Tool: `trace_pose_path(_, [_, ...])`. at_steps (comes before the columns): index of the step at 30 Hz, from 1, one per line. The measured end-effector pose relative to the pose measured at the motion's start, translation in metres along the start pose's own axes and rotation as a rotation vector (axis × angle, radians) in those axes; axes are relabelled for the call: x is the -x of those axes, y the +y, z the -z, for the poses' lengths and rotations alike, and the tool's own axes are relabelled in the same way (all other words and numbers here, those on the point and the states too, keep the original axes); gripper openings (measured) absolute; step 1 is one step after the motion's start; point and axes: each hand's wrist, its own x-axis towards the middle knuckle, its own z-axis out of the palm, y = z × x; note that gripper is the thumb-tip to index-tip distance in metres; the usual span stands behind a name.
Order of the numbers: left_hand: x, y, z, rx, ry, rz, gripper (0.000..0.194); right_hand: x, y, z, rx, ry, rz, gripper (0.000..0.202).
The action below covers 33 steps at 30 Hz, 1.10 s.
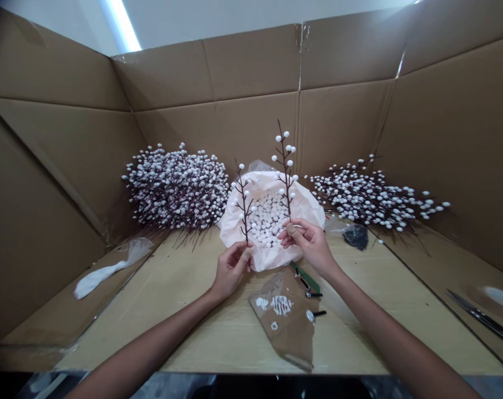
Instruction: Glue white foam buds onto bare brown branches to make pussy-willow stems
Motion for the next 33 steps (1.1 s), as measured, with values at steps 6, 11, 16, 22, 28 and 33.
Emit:
trace_pose_path(6, [-0.0003, -0.0001, -0.0004, 0.002, 0.009, 0.009, 0.034, 0.0003, 0.0002, 0.0010, 0.000, 0.002, -0.004, 0.032])
trace_pose_path(11, [-0.0001, -0.0001, 0.0004, -0.006, 0.006, 0.006, 0.033, -0.0009, -0.0003, 0.0004, 0.000, 0.001, -0.006, 0.033])
trace_pose_path(16, [0.0001, 0.0004, 0.0004, -0.003, 0.003, 0.005, 0.031, -0.0002, -0.0007, 0.0007, 0.006, -0.005, -0.011, 0.032])
trace_pose_path(22, [0.0006, 0.0007, 0.0001, -0.012, -0.006, 0.000, 0.028, -0.0002, 0.0009, 0.0011, 0.005, -0.007, -0.011, 0.032])
trace_pose_path(28, [0.0008, 0.0010, 0.0001, -0.009, -0.003, 0.005, 0.029, 0.0006, 0.0009, 0.0017, 0.006, -0.010, -0.005, 0.032])
trace_pose_path(33, [0.0017, 0.0033, -0.0002, -0.005, 0.001, 0.011, 0.029, 0.0010, 0.0002, 0.0011, 0.009, -0.009, -0.012, 0.032])
